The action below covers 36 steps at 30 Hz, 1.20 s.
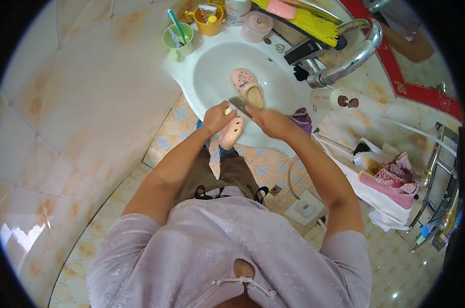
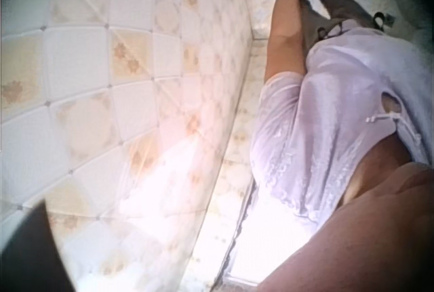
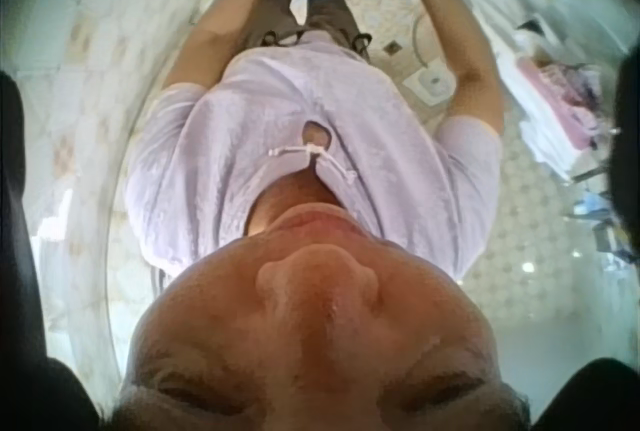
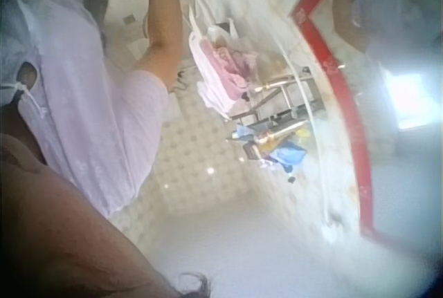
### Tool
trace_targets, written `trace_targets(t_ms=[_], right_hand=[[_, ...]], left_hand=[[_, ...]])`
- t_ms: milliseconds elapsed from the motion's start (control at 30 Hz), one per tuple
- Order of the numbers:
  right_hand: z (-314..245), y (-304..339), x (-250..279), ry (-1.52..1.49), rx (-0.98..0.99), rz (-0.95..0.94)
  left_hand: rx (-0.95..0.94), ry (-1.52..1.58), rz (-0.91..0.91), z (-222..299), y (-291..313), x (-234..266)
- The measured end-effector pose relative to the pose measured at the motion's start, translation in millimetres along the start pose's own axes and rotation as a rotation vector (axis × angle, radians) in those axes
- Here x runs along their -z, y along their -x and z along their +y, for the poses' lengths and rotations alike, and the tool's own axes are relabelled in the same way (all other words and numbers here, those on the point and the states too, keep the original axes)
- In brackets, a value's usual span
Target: The person washes a pair of pink slippers in a bathroom sink using a purple cloth and a brush. They scrub the slippers under running water, rinse them, and place them on the sink edge.
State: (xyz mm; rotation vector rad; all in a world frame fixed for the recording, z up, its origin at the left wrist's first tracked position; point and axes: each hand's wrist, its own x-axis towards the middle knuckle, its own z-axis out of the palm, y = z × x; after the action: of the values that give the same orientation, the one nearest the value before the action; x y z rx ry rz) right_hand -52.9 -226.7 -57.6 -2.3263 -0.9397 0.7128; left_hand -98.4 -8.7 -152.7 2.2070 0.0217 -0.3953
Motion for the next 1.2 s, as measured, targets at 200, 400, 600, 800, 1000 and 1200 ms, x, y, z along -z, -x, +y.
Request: trace_targets(t_ms=[200,400,600,800,1000,1200], right_hand=[[4.2,-34.1,-23.1,0.069,-0.175,0.031],[-10.0,-25.3,-7.4,0.057,-0.22,-0.021],[-32.0,10.9,0.2,0.014,-0.369,-0.112],[20.3,-42.2,-36.7,-0.276,-0.439,0.313],[5.4,-22.3,-31.0,-0.738,-0.267,0.597],[-27.2,-48.0,-9.0,-0.468,-0.461,0.702]], left_hand=[[0.058,0.015,-0.051,-0.3,-1.3,5.4],[0.04,0.088,-0.115,5.3,-2.5,10.2],[0.013,-0.02,-0.134,11.4,-6.1,5.7],[-0.137,0.091,-0.033,31.5,9.4,11.1],[-0.671,-0.055,0.096,70.3,9.2,39.9],[-0.416,0.127,0.259,84.4,-13.6,55.2]])
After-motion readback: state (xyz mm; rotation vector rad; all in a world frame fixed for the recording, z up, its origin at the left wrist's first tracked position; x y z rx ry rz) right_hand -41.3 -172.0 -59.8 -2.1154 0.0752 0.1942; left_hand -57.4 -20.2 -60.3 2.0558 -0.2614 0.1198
